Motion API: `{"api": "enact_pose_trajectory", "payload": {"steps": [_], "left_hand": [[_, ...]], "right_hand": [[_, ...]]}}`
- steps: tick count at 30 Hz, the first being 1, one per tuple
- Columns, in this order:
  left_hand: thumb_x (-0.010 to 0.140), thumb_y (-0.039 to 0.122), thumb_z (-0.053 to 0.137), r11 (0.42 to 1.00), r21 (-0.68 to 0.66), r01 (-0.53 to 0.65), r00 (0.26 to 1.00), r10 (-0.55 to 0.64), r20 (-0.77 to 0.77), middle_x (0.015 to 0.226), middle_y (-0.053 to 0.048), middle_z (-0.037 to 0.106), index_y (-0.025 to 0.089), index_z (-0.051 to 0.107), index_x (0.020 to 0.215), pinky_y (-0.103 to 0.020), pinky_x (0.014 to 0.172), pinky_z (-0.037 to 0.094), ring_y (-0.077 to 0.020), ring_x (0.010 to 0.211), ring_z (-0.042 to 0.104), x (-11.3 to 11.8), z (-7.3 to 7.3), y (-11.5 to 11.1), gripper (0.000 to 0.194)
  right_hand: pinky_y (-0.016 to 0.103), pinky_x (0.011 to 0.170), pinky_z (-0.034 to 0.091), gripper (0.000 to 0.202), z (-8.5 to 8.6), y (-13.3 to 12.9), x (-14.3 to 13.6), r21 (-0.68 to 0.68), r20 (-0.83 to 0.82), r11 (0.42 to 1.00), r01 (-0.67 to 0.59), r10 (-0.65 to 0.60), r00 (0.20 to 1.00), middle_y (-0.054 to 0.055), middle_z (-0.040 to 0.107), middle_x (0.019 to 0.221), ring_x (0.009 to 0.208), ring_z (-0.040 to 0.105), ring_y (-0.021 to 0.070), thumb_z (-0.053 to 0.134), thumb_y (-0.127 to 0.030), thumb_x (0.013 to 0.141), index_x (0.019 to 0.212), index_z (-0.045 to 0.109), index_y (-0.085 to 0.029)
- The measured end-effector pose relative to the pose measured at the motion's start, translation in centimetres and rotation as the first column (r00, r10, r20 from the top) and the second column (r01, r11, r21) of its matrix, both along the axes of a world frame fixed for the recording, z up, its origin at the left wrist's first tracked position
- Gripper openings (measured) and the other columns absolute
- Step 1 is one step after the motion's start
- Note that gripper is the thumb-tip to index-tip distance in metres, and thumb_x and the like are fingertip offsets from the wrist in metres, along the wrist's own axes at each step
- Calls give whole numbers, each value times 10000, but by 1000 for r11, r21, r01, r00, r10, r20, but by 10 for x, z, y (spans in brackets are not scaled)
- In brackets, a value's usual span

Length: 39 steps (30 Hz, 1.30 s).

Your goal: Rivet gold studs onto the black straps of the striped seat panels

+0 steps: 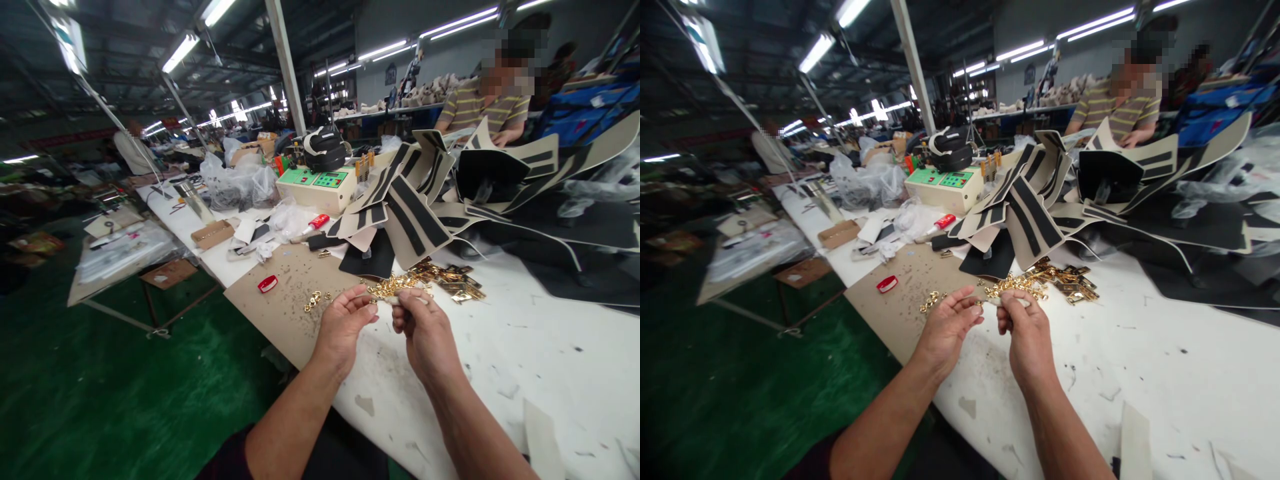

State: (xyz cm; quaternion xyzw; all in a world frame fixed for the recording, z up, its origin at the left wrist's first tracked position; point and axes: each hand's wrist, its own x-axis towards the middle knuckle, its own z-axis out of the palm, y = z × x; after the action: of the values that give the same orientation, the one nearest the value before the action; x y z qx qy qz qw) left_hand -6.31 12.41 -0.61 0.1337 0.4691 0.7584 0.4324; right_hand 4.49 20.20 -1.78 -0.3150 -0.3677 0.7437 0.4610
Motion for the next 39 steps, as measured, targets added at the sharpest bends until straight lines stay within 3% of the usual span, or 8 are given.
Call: {"api": "enact_pose_trajectory", "payload": {"steps": [17, 24, 31, 35, 39], "left_hand": [[608, 136, 949, 1000, -2, -27, 1000, 27, 8, 954, -47, 728, 134, 736, 1089, -292, 754, 558, -145, 816, 671, 0, 2, 1, 526], [613, 150, 949, 1000, -3, -24, 1000, 24, -10, 961, -47, 733, 146, 742, 1094, -291, 766, 556, -148, 829, 674, -1, 1, 0, 523], [638, 159, 912, 997, -37, -64, 986, 57, -158, 980, -54, 755, 162, 753, 1101, -278, 787, 550, -157, 855, 688, -3, -2, -1, 489], [709, 171, 841, 985, -104, -135, 899, 78, -432, 970, -66, 775, 177, 766, 1095, -282, 801, 548, -172, 855, 704, -20, -8, -4, 393], [793, 168, 742, 943, -198, -269, 666, 33, -746, 971, -73, 782, 201, 769, 1122, -306, 767, 554, -189, 803, 701, -59, -21, -12, 332]], "right_hand": [[220, 467, 393, 236, 0, 2, 1, -3, -36, 1000, 18, -18, 999, -19, 615, 688, 566, 491, 104, 851, -359, 767, 855, 703, -197], [229, 483, 408, 220, -2, 2, 1, 32, 20, 999, 25, -26, 999, -17, 619, 692, 581, 501, 112, 827, -374, 798, 871, 713, -200], [238, 498, 405, 191, -4, 5, 4, 94, 58, 994, 56, -62, 996, -22, 599, 681, 595, 493, 119, 809, -359, 812, 863, 709, -206], [238, 503, 400, 181, -1, 7, 6, 74, 46, 994, 81, -85, 995, -5, 636, 728, 608, 500, 119, 804, -348, 809, 850, 699, -205], [227, 491, 389, 190, 4, 11, 8, 31, 10, 994, 108, -108, 994, -6, 638, 730, 595, 494, 110, 814, -338, 794, 828, 684, -203]]}}
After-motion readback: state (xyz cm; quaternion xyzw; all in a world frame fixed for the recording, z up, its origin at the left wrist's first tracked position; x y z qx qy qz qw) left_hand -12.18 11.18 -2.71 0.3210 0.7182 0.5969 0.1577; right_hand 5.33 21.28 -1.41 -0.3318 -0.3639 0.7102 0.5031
